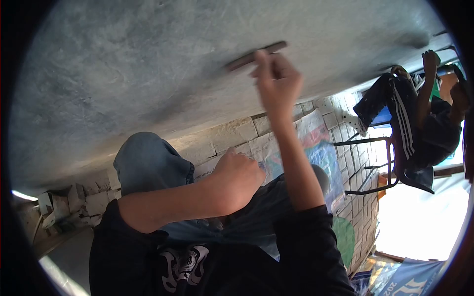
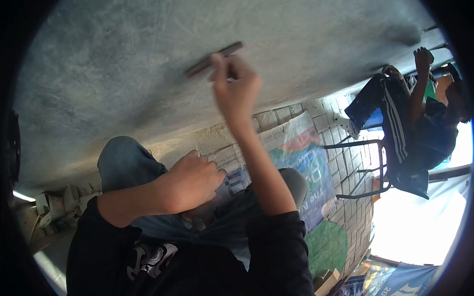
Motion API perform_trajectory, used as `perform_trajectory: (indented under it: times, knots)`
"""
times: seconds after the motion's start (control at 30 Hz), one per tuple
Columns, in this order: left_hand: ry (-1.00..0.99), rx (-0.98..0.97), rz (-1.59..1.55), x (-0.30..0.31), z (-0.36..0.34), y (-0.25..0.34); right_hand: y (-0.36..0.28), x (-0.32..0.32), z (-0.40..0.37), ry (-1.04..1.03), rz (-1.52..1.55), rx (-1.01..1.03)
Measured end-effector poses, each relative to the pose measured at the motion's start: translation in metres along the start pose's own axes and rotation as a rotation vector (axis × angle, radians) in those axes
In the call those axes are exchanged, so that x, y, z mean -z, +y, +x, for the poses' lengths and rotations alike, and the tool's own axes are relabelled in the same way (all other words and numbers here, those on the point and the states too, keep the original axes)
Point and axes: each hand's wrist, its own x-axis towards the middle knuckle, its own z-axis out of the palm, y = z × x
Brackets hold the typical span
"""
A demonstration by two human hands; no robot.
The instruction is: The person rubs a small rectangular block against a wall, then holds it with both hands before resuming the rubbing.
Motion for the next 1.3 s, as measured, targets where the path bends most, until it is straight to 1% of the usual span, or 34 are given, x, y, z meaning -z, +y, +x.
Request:
perform_trajectory:
  times: [0.03, 0.1, 0.13, 0.17, 0.23, 0.27, 0.3, 0.33, 0.37, 0.4, 0.43, 0.47, 0.5, 0.57, 0.6, 0.63, 0.73, 0.8, 0.83, 0.9, 0.93, 0.97, 1.0, 1.03, 1.1, 1.13, 1.17, 1.23, 1.27, 1.3]
  knots:
    - [-0.001, -0.008, 0.008, -0.001, 0.001, 0.001, 0.001, 0.005, 0.002, 0.011, -0.005, 0.002]
    - [0.056, 0.059, 0.058, -0.004, -0.002, 0.002, 0.000, 0.018, 0.017, 0.044, -0.006, -0.076]
    - [0.055, 0.059, 0.049, -0.006, -0.004, 0.002, 0.001, 0.035, 0.032, 0.084, 0.180, -0.209]
    - [0.084, 0.051, 0.042, -0.008, -0.007, 0.002, 0.004, 0.034, 0.030, 0.079, 0.176, -0.214]
    - [0.110, 0.034, 0.052, -0.007, -0.005, 0.001, 0.006, 0.024, 0.024, 0.152, 0.132, -0.173]
    - [0.086, 0.008, 0.016, -0.008, -0.003, 0.001, 0.011, 0.006, 0.005, 0.082, 0.015, -0.054]
    - [0.064, -0.016, -0.018, -0.008, -0.002, 0.000, 0.012, 0.006, 0.004, 0.092, 0.014, -0.055]
    - [0.062, -0.018, -0.011, -0.008, -0.002, 0.000, 0.012, 0.005, 0.004, 0.076, 0.006, -0.002]
    - [0.079, 0.026, 0.036, -0.008, -0.002, 0.002, 0.013, 0.003, 0.004, 0.053, -0.001, 0.049]
    - [0.098, 0.073, 0.073, -0.009, -0.003, 0.003, 0.012, 0.017, 0.015, 0.113, 0.065, -0.056]
    - [0.095, 0.075, 0.060, -0.010, -0.006, 0.004, 0.012, 0.036, 0.031, 0.170, 0.128, -0.165]
    - [0.102, 0.061, 0.055, -0.009, -0.008, 0.004, 0.013, 0.043, 0.041, 0.259, 0.196, -0.196]
    - [0.113, 0.047, 0.061, -0.008, -0.009, 0.004, 0.013, 0.039, 0.038, 0.260, 0.196, -0.195]
    - [0.110, 0.056, 0.064, -0.012, -0.004, 0.003, 0.012, 0.018, 0.019, 0.218, -0.058, 0.025]
    - [0.110, 0.066, 0.064, -0.012, -0.002, 0.003, 0.006, 0.003, 0.002, 0.140, -0.075, 0.080]
    - [0.103, 0.060, 0.077, -0.012, -0.002, 0.003, 0.007, 0.005, 0.004, 0.156, -0.074, 0.077]
    - [0.113, 0.096, 0.146, -0.010, -0.011, 0.000, 0.016, 0.022, 0.023, 0.178, -0.066, 0.036]
    - [0.165, 0.065, 0.090, -0.007, -0.016, 0.001, 0.030, 0.052, 0.053, 0.338, 0.143, -0.149]
    - [0.157, 0.063, 0.118, -0.005, -0.015, 0.001, 0.023, 0.044, 0.046, 0.364, 0.157, -0.145]
    - [0.055, -0.041, -0.030, -0.003, -0.012, 0.001, 0.012, 0.012, 0.013, 0.211, -0.092, 0.055]
    - [0.009, -0.061, -0.079, -0.002, -0.008, -0.001, 0.009, 0.006, 0.005, 0.249, -0.079, 0.048]
    - [-0.008, -0.062, -0.046, -0.004, -0.006, -0.002, 0.008, 0.000, 0.000, 0.206, -0.053, 0.061]
    - [0.047, -0.025, 0.005, -0.007, -0.005, -0.001, 0.007, -0.004, -0.001, 0.158, -0.027, 0.076]
    - [0.105, 0.012, 0.049, -0.008, -0.006, -0.002, 0.013, 0.006, 0.013, 0.182, -0.016, 0.075]
    - [0.086, 0.043, 0.058, -0.004, -0.010, -0.002, 0.024, 0.044, 0.047, 0.356, 0.100, -0.099]
    - [0.084, 0.068, 0.051, -0.003, -0.010, 0.000, 0.022, 0.051, 0.051, 0.377, 0.108, -0.155]
    - [0.084, 0.062, 0.067, -0.003, -0.008, 0.000, 0.021, 0.043, 0.043, 0.392, 0.111, -0.148]
    - [0.097, -0.004, 0.000, -0.009, -0.005, -0.002, 0.017, 0.010, 0.007, 0.220, -0.027, 0.037]
    - [0.089, -0.008, 0.021, -0.010, -0.004, -0.002, 0.016, 0.003, -0.001, 0.242, -0.022, 0.037]
    - [0.083, -0.007, 0.025, -0.010, -0.001, -0.002, 0.012, -0.001, -0.006, 0.186, -0.016, 0.054]
